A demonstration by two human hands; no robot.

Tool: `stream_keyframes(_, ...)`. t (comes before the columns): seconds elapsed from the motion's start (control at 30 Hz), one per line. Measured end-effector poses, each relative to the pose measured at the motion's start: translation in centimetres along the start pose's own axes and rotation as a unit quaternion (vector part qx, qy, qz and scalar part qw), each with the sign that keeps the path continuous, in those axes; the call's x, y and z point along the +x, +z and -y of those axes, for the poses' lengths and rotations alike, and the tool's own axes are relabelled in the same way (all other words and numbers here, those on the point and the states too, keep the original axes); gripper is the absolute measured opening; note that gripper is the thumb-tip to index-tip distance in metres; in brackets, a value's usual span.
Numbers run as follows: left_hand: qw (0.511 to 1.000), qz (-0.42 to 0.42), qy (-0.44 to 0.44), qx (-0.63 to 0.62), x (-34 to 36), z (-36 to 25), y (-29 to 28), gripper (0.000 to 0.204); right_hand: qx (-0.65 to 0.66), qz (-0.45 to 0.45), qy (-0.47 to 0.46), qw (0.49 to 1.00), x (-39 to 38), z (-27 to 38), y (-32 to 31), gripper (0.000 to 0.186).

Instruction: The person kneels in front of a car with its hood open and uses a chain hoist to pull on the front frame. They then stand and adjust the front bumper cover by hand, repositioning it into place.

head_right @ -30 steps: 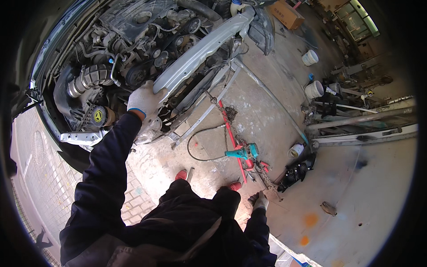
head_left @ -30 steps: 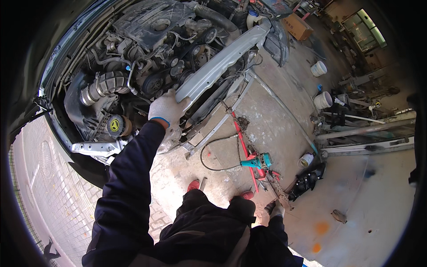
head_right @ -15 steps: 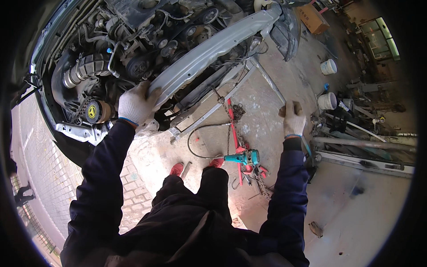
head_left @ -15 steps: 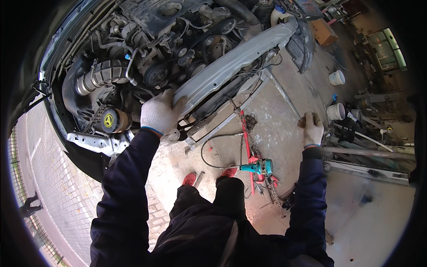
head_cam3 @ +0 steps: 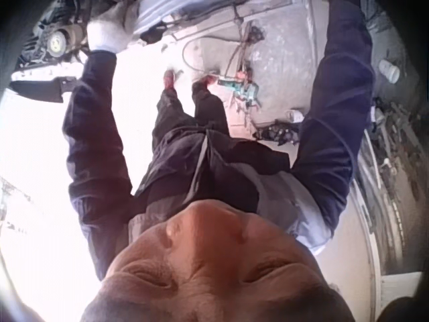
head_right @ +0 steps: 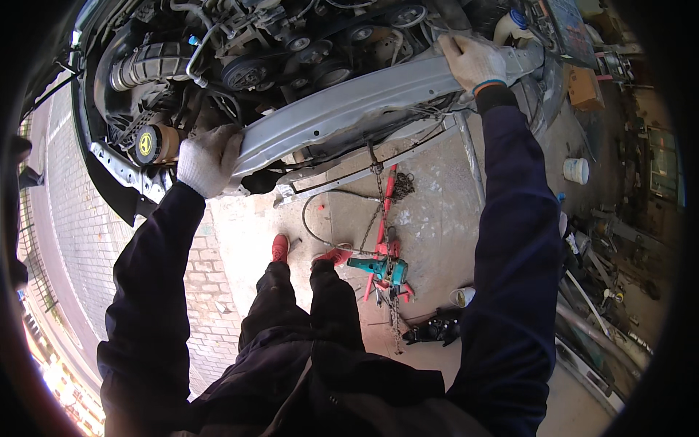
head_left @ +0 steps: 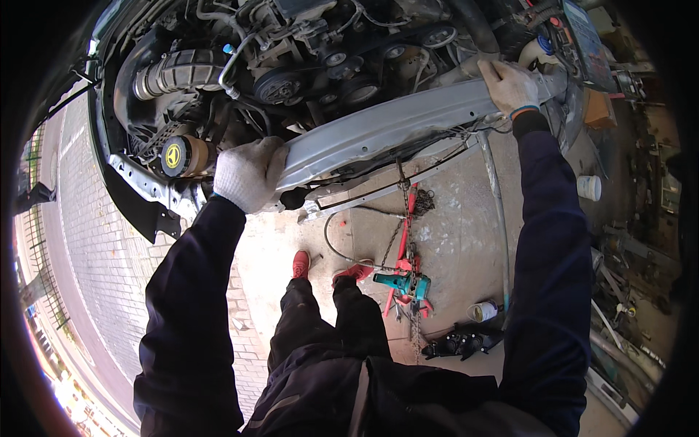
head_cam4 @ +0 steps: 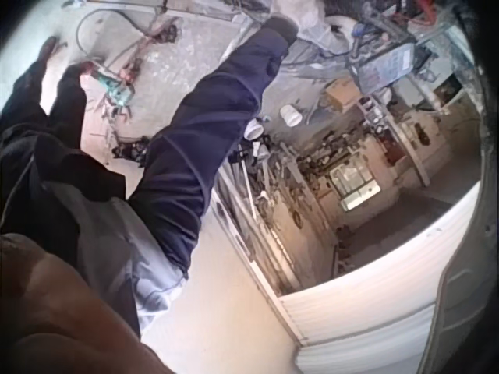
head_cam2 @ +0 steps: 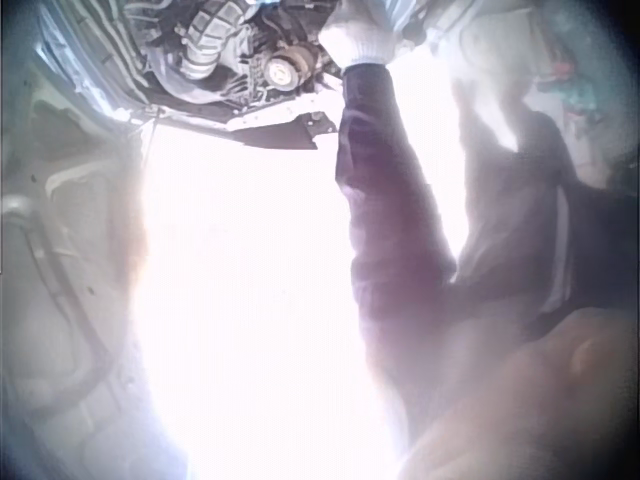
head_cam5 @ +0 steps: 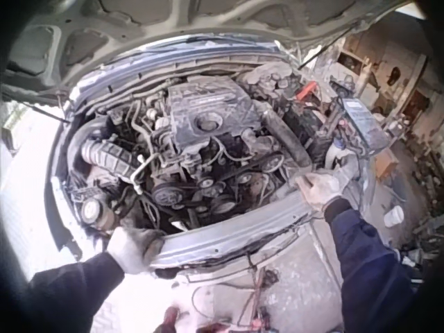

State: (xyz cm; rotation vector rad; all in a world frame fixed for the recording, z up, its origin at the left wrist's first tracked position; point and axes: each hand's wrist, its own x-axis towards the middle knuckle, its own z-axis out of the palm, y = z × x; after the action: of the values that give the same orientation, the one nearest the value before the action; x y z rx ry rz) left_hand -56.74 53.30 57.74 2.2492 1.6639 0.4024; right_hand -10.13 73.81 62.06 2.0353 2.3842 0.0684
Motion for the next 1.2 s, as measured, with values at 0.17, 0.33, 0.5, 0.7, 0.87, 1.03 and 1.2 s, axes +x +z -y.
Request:
stream_keyframes(0.17, 0.999, 0.030, -0.020, 0.002, 0.1, -0.1, -0.3, 0.028, -0.020, 0.003, -0.003, 1.000, 0.9, -0.4, 1.8, 0.061)
stream_keyframes(0.33, 0.999, 0.024, -0.028, 0.009, 0.2, -0.4, -0.3, 0.028, -0.028, 0.009, -0.016, 0.999, 1.2, -0.5, 1.0, 0.058)
stream_keyframes(0.5, 1.000, -0.002, -0.015, 0.012, 0.2, -0.4, -0.3, 0.027, -0.025, -0.045, -0.025, 0.998, 0.7, -0.6, 1.6, 0.054)
stream_keyframes(0.7, 0.999, -0.005, -0.047, 0.003, 0.2, -0.7, -0.1, 0.024, -0.021, -0.084, -0.068, 0.994, 0.6, -1.1, 2.2, 0.051)
stream_keyframes(0.87, 0.999, -0.032, -0.035, -0.011, 0.3, -1.0, 0.0, 0.025, 0.019, -0.064, -0.018, 0.998, 0.3, -0.8, 1.9, 0.051)
stream_keyframes(1.03, 0.999, -0.028, -0.037, -0.002, 0.3, -1.0, 0.0, 0.023, 0.006, -0.096, -0.019, 0.995, 0.1, -0.4, 1.6, 0.052)
stream_keyframes(1.2, 0.999, -0.031, -0.034, 0.005, 0.3, -0.9, 0.1, 0.022, 0.028, -0.077, -0.006, 0.997, 0.1, -0.7, 1.8, 0.052)
